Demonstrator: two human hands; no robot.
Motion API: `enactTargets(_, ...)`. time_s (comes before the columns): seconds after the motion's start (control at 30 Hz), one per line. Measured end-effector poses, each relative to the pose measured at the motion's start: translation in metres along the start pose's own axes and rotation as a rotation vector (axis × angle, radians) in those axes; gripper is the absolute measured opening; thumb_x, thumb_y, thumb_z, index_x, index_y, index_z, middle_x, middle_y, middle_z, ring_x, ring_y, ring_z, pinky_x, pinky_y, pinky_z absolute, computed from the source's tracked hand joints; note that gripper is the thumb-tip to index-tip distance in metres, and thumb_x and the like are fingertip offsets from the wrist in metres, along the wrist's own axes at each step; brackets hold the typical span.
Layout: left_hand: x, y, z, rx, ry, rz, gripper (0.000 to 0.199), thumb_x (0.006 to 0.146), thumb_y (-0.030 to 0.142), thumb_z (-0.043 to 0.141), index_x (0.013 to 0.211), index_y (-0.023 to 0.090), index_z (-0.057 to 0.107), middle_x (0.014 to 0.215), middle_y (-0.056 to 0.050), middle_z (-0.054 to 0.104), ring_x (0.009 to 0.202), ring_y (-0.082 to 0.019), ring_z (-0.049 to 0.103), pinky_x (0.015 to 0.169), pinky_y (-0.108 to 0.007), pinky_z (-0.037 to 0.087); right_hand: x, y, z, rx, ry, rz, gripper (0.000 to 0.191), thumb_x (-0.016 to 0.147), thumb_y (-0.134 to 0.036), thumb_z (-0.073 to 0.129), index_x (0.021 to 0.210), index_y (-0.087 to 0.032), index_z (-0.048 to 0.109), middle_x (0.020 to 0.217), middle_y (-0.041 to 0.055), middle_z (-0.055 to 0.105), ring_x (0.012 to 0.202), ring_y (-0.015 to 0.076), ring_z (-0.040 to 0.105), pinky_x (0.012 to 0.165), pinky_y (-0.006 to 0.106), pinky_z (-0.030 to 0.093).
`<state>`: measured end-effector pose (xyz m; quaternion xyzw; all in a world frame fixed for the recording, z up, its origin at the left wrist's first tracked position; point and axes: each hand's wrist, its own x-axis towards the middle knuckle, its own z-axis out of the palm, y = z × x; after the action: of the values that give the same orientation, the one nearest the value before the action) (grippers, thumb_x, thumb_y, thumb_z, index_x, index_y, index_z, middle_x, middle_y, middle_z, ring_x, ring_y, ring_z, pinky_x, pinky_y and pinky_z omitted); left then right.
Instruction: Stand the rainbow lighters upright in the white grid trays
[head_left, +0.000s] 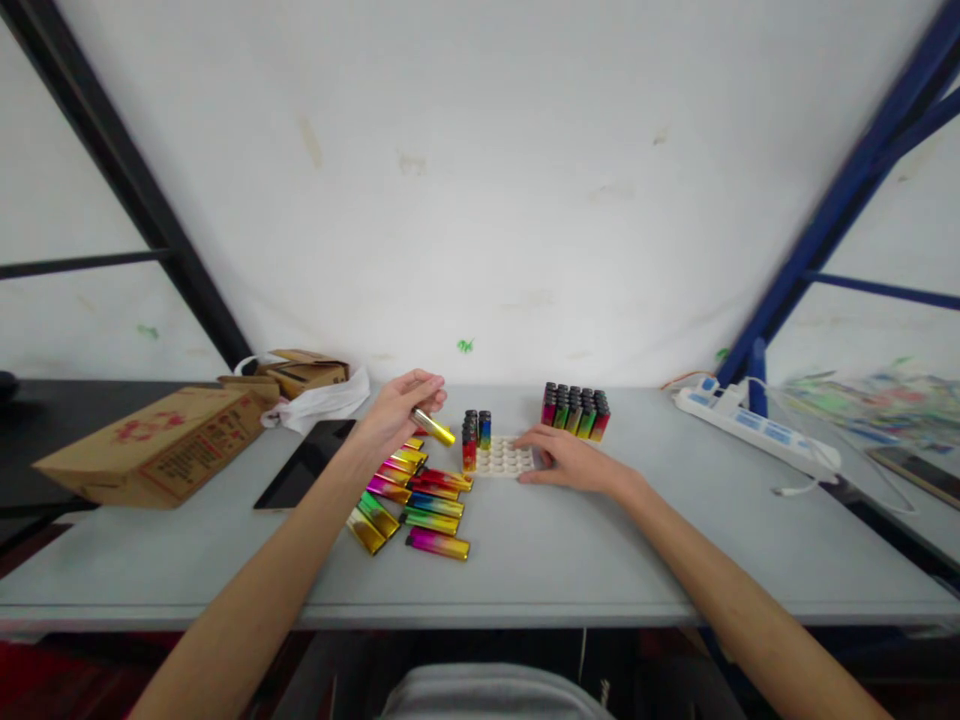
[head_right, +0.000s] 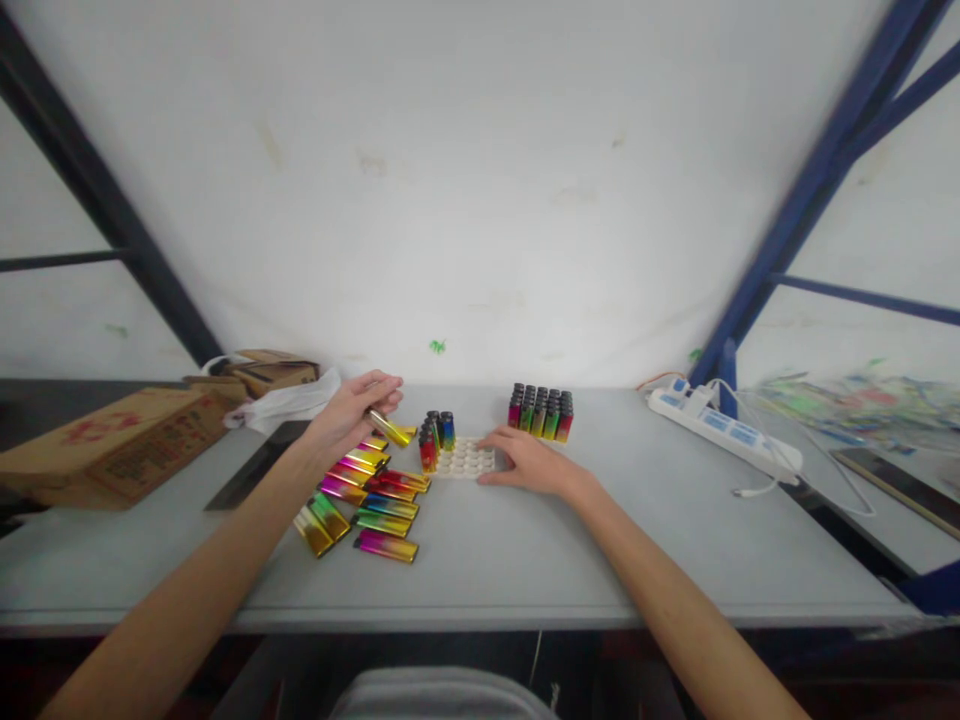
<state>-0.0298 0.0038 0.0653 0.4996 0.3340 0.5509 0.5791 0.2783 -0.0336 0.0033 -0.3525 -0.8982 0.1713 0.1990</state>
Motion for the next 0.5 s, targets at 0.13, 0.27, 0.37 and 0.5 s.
enactTargets(0.13,0.004,-0.014,0.001,0.047,0.100,0.170,0.040,0.062,0.037,0.095,0.078,0.015,0.065,0.066,0.003,0.062,0.059,-0.009,0.058,0.055,-0.022,0.044,0.000,-0.001,0.000,0.003,-0.003,0.008,0.052,0.094,-0.050,0.070,0.134,-0.017,0.064,0.111,0.0097,0.064,0.083,0.0186,0.061,0.081,0.033,0.052)
enactTargets(0.27,0.004,-0.018,0.002,0.275,0.111,0.219,0.040,0.070,0.049,0.086,0.080,0.017,0.064,0.065,0.002,0.062,0.056,-0.012,0.058,0.055,-0.025,0.046,0.000,-0.002,0.000,-0.002,-0.002,0.008,0.051,0.094,-0.049,0.070,0.134,-0.018,0.063,0.112,0.0098,0.064,0.085,0.0187,0.061,0.082,0.033,0.053)
enactTargets(0.37,0.001,-0.009,-0.001,0.573,0.003,0.241,0.041,0.078,0.057,0.075,0.085,0.017,0.068,0.069,-0.002,0.067,0.061,-0.015,0.061,0.059,-0.027,0.049,0.000,-0.003,0.000,0.000,-0.004,0.012,0.051,0.094,-0.048,0.071,0.134,-0.018,0.063,0.112,0.0101,0.064,0.083,0.0185,0.061,0.081,0.034,0.053)
enactTargets(0.5,-0.004,0.011,-0.017,1.042,-0.167,0.169,0.039,0.076,0.058,0.074,0.072,0.019,0.071,0.067,-0.004,0.070,0.064,-0.018,0.062,0.061,-0.026,0.045,0.000,-0.002,0.000,-0.002,0.001,0.010,0.052,0.094,-0.049,0.071,0.135,-0.017,0.063,0.112,0.0101,0.064,0.084,0.0188,0.061,0.082,0.034,0.053)
